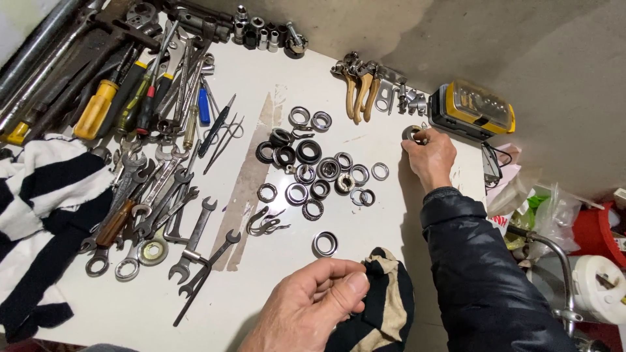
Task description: Cleaning bicycle bearing races using a cloth on a workbench
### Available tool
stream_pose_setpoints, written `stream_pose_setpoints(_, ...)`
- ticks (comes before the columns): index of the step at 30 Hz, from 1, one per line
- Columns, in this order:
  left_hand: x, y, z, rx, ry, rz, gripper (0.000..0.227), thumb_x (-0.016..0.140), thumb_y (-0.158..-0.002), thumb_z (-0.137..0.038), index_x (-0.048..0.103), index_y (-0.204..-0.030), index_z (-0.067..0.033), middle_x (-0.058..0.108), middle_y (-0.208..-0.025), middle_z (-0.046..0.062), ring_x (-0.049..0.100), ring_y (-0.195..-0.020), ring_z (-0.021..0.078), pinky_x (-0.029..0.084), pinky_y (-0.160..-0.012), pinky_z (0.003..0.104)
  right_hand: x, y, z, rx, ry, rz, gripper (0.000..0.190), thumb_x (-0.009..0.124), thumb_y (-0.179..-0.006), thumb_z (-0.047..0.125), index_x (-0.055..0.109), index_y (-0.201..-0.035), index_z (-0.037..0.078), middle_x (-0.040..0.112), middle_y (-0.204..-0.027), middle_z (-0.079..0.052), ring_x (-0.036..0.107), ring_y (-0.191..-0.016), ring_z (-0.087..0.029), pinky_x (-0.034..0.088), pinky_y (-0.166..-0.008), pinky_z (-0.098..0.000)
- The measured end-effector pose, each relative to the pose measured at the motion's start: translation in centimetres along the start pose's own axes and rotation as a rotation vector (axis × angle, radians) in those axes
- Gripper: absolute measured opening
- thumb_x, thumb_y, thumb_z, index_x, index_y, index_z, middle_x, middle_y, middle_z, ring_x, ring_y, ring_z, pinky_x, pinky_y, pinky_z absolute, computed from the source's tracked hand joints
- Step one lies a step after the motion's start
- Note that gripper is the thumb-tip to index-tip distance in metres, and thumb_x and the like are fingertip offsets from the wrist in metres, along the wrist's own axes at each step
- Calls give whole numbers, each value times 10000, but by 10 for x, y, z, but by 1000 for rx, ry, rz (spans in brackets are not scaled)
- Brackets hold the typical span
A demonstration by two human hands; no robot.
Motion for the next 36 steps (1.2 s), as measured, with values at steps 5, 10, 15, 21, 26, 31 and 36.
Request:
stream_pose_setpoints(5, -1, 14, -15, -75, -40, 11, 372, 708, -876, -355, 817, -1183, -177, 787, -948, 29, 744, -915, 89, 560, -910, 185, -6, 2, -4, -109, -17, -32, 337, 759, -871, 251, 741, -1191, 146, 663, -1298, -142, 608, -1186, -318, 454, -1066, -432)
stream_pose_setpoints(10, -3, 24, -15, -84, -97, 56, 320, 703, -929, -364, 792, -1186, -194, 555, -878, -51, 534, -818, 70, 423, -789, 187, -7, 24, 18, -314, -43, -66, 302, 681, -847, 333, 778, -1049, 131, 691, -947, -24, 608, -887, -235, 465, -847, -406)
stream_pose_setpoints(15, -2, 19, -10, 23, -98, 58, 312, 730, -889, -348, 804, -1145, -185, 646, -866, -65, 563, -778, 32, 470, -732, 158, -12, 70, 78, -256, -194, 266, 283, 708, -912, 201, 710, -1191, 153, 696, -1261, -90, 661, -1150, -215, 567, -992, -359)
stream_pose_setpoints(21, -2, 18, -5, 82, -69, 114, 322, 702, -865, -351, 770, -1122, -169, 716, -909, -25, 614, -826, 53, 490, -788, 176, 3, 93, 98, -550, -129, 324, 234, 713, -899, 279, 776, -1069, 131, 742, -1112, -39, 675, -991, -183, 523, -906, -328)
stream_pose_setpoints(26, -2, 17, -1, 140, -78, 113, 336, 704, -848, -355, 765, -1119, -168, 715, -882, -42, 623, -806, 36, 509, -791, 176, 10, 113, 107, -632, -89, 372, 213, 734, -897, 262, 780, -1061, 135, 740, -1089, -45, 665, -981, -194, 514, -884, -348)
stream_pose_setpoints(31, -5, 21, 1, 149, -74, 158, 309, 702, -881, -353, 755, -1110, -153, 515, -728, -72, 456, -668, 44, 405, -658, 191, 18, 125, 121, -713, -1, 393, 257, 717, -930, 277, 767, -1101, 93, 727, -1154, -100, 671, -1035, -266, 526, -895, -413)
stream_pose_setpoints(36, -6, 16, 9, 201, -78, 144, 293, 715, -872, -350, 755, -1084, -152, 583, -759, -77, 494, -688, 34, 446, -672, 190, 27, 130, 138, -508, 216, 494, 528, 684, -919, 390, 626, -1358, 103, 621, -1365, -192, 600, -1221, -359, 484, -1002, -494)
Point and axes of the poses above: each hand's wrist, its own y-axis away from the middle knuckle, its own x-axis out of the palm, z = x × y, the point moved 2 cm from there along -y, towards the middle knuckle
